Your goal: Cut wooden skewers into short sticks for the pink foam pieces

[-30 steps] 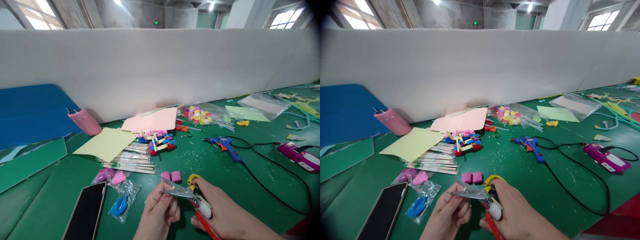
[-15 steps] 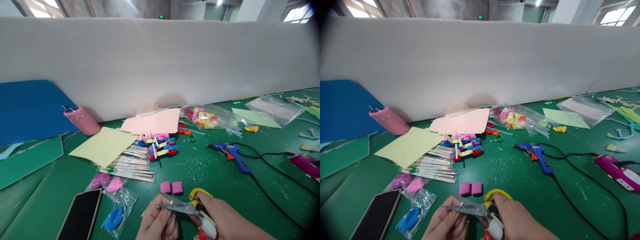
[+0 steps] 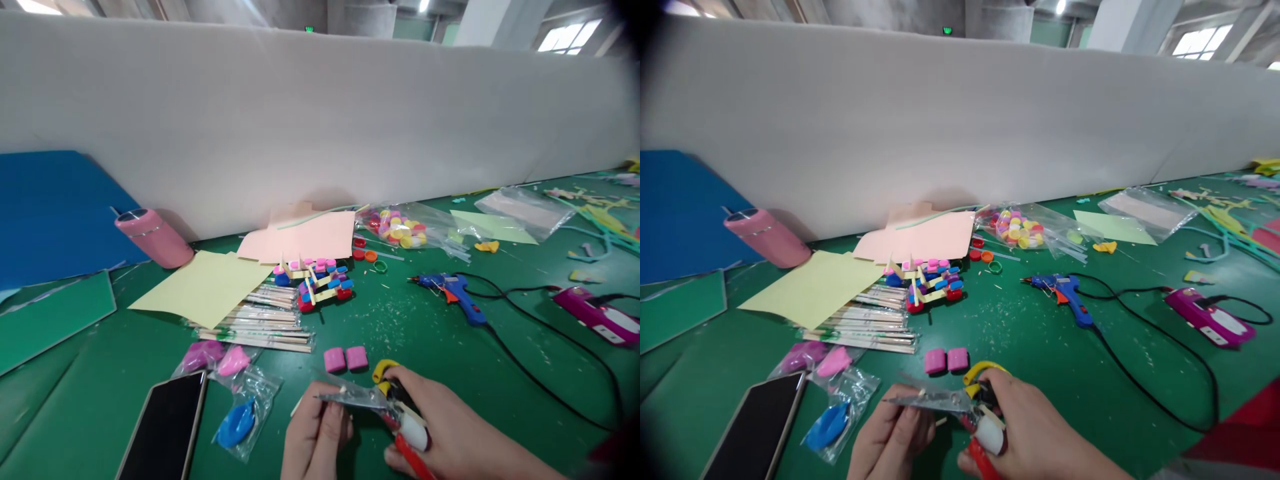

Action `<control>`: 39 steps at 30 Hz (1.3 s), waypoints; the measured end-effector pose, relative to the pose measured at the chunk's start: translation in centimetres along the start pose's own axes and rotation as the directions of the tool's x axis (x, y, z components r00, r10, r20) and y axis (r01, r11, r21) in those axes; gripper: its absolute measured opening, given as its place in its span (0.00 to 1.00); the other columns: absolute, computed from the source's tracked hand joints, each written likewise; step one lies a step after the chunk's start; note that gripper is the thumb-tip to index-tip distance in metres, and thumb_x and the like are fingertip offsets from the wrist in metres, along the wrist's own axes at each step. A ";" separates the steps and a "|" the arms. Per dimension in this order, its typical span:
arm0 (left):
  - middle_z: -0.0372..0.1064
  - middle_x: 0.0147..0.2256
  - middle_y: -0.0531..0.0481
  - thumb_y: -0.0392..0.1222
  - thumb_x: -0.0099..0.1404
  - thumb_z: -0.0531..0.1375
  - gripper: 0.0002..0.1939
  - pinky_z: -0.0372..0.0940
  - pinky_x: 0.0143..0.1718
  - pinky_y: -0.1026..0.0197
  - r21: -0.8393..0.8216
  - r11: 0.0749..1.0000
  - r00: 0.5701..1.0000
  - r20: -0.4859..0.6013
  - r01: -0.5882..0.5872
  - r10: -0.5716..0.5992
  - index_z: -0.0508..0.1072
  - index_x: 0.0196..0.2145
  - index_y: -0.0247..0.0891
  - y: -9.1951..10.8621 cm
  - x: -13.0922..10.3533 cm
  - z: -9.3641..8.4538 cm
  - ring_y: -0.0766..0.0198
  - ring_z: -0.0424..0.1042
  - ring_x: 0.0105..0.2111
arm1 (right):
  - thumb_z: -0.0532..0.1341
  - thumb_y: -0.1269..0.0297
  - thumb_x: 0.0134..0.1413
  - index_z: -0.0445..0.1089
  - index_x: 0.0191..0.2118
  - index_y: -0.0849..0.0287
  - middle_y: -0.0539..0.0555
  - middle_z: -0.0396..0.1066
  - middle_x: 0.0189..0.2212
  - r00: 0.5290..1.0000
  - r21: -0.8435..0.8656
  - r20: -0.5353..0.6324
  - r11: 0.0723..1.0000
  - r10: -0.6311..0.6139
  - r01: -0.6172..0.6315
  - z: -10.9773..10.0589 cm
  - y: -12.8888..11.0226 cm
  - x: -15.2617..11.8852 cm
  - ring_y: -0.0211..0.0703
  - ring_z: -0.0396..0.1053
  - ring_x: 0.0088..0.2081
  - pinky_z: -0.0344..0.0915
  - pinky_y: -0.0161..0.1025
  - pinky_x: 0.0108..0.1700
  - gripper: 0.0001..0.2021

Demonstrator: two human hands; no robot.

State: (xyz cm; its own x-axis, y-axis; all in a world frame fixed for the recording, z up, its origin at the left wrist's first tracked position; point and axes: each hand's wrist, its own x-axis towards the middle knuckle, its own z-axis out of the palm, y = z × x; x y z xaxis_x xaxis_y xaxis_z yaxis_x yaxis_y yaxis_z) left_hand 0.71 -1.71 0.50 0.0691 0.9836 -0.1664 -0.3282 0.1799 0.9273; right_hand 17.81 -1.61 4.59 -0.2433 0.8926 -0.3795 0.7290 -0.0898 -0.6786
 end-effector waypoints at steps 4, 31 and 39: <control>0.44 0.15 0.62 0.48 0.56 0.58 0.12 0.43 0.18 0.67 -0.210 0.968 0.985 0.138 0.134 -0.106 0.67 0.26 0.37 0.3 0.7 -0.1 0.73 0.44 0.15 | 0.61 0.55 0.40 0.60 0.37 0.55 0.49 0.68 0.33 0.998 -0.037 -0.014 0.998 -0.055 0.055 0.3 0.3 -0.1 0.42 0.64 0.30 0.58 0.35 0.31 0.17; 0.44 0.14 0.61 0.46 0.56 0.59 0.11 0.42 0.17 0.68 -0.332 0.885 0.912 0.356 0.327 -0.204 0.64 0.23 0.37 0.4 1.2 -0.7 0.74 0.43 0.14 | 0.61 0.61 0.38 0.59 0.39 0.56 0.52 0.66 0.35 0.992 -0.077 -0.023 0.990 -0.124 0.121 -0.3 1.1 0.6 0.43 0.62 0.33 0.55 0.35 0.32 0.18; 0.45 0.14 0.61 0.44 0.57 0.58 0.09 0.42 0.16 0.69 -0.345 0.843 0.868 0.432 0.412 -0.246 0.64 0.24 0.37 0.7 0.9 -1.1 0.75 0.43 0.14 | 0.56 0.61 0.43 0.60 0.36 0.59 0.54 0.69 0.30 0.998 -0.126 0.051 0.991 -0.033 0.040 -0.2 0.4 0.2 0.43 0.64 0.27 0.55 0.35 0.27 0.12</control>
State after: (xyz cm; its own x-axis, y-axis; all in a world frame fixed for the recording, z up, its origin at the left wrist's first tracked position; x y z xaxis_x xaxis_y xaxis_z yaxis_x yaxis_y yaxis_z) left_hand -0.52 -0.69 0.63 0.5479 0.8049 -0.2279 -0.5738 0.5598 0.5978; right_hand 18.17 -1.41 4.35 -0.3000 0.8713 -0.3884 0.7936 0.0020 -0.6084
